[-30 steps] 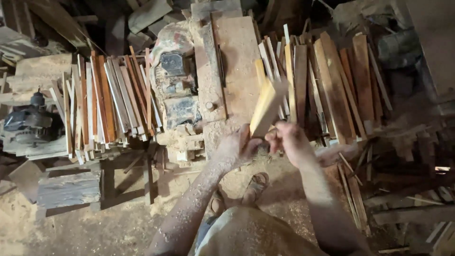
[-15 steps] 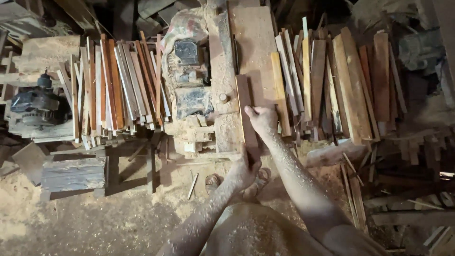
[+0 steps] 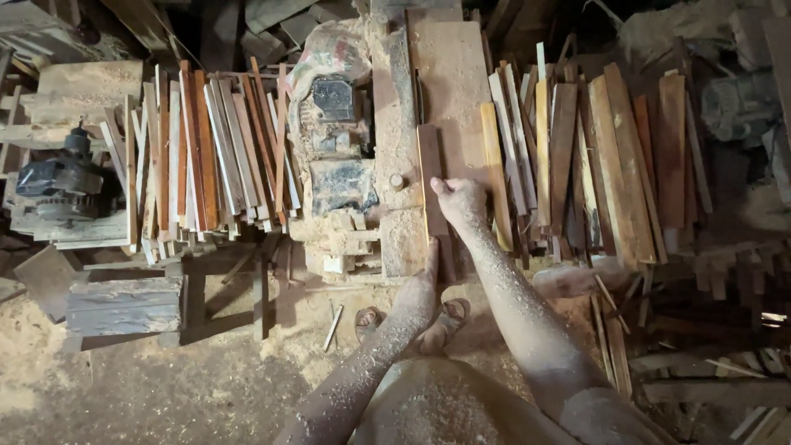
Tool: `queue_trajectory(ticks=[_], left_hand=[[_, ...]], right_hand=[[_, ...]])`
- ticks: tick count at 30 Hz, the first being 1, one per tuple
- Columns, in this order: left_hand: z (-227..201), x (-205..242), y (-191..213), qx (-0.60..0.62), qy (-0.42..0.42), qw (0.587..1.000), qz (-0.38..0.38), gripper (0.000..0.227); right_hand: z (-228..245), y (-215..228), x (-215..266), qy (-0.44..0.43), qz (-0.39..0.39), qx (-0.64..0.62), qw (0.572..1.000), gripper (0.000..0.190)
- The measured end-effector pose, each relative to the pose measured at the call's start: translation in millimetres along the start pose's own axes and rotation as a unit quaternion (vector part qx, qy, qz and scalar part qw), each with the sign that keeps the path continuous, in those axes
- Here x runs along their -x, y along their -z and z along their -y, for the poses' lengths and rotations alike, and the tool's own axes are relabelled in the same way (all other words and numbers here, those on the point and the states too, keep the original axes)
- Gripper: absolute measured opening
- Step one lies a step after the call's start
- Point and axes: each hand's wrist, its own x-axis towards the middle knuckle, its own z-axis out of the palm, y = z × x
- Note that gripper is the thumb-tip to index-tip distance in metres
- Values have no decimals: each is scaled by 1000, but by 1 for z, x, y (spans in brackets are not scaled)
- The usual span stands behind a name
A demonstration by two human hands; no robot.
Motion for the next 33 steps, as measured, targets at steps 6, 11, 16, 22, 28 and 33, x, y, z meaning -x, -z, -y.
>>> queue_trajectory(ticks=[6, 11, 16, 22, 28, 33], left_hand=[[16, -30, 0, -43, -14, 999, -3, 98], [8, -41, 16, -51, -18, 998, -10, 99], [24, -71, 16, -41, -27, 999, -24, 102], [37, -103, 5, -138, -25, 989, -50, 110], [38, -133, 13, -194, -36, 978, -67, 111], [51, -159, 12, -252, -40, 962, -98, 99]], right_hand=[[16, 6, -7, -10, 2, -27, 1000, 44], [38, 13, -12, 11, -12, -23, 1000, 42], [43, 6, -35, 15, -27, -15, 999, 41], [47, 9, -35, 43, -30, -11, 999, 45], [23, 35, 10, 94, 9, -42, 995, 43], [5, 12, -15, 80, -21, -56, 995, 39]])
